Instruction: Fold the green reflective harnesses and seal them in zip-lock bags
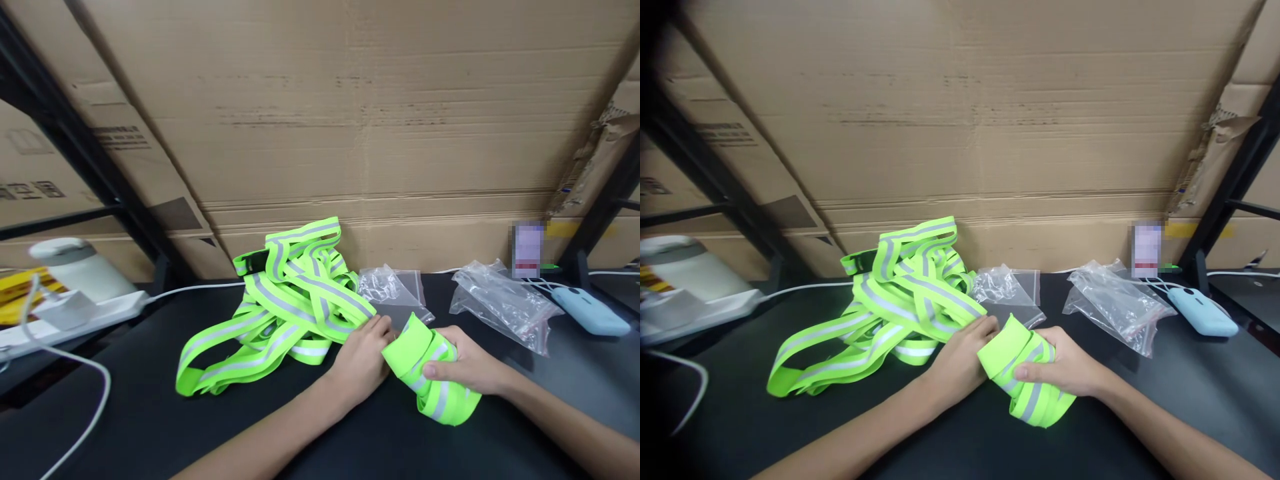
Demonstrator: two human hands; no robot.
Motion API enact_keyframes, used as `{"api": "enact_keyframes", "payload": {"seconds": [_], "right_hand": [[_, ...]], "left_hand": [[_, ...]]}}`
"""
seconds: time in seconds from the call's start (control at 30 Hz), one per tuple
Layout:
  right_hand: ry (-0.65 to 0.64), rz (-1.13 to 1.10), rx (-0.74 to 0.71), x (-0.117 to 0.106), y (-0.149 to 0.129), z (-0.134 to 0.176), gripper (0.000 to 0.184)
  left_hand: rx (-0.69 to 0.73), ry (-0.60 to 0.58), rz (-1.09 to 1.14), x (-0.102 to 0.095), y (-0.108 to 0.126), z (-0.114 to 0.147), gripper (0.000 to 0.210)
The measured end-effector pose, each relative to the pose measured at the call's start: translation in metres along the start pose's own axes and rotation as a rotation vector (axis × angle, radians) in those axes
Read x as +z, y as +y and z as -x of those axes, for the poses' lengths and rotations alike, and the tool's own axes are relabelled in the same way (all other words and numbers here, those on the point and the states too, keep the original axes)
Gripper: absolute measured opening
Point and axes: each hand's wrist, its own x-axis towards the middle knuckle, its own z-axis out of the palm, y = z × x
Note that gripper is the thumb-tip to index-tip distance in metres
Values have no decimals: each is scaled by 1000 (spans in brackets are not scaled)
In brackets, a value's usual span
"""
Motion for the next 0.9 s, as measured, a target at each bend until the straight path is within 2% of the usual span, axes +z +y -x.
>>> {"api": "enact_keyframes", "payload": {"seconds": [0.1, 0.17, 0.33, 0.43, 0.57, 0.73, 0.8, 0.9], "right_hand": [[70, 0, -18, 1, -2, 0, 42], [172, -36, -18, 1, -4, 1, 46], [489, -172, 7, -1, -10, 1, 54], [567, -245, -4, -4, -13, 1, 53], [552, -230, -6, -7, -13, 1, 51], [371, -21, 7, -9, -14, 2, 54], [321, 59, -7, -9, -16, 2, 52], [275, 119, -27, -9, -21, 4, 47]], "left_hand": [[-24, -11, 2, -3, -1, -2, 11], [-39, -21, -11, -4, 0, -4, 8], [-56, -18, -32, -3, 2, -4, 17], [-88, 20, 88, -5, 2, -2, 16], [-182, 61, 283, -9, 4, -3, 19], [-316, 131, 587, -6, 8, -2, 13], [-305, 172, 652, -3, 7, -1, 11], [-202, 231, 596, -2, 4, 0, 17]]}}
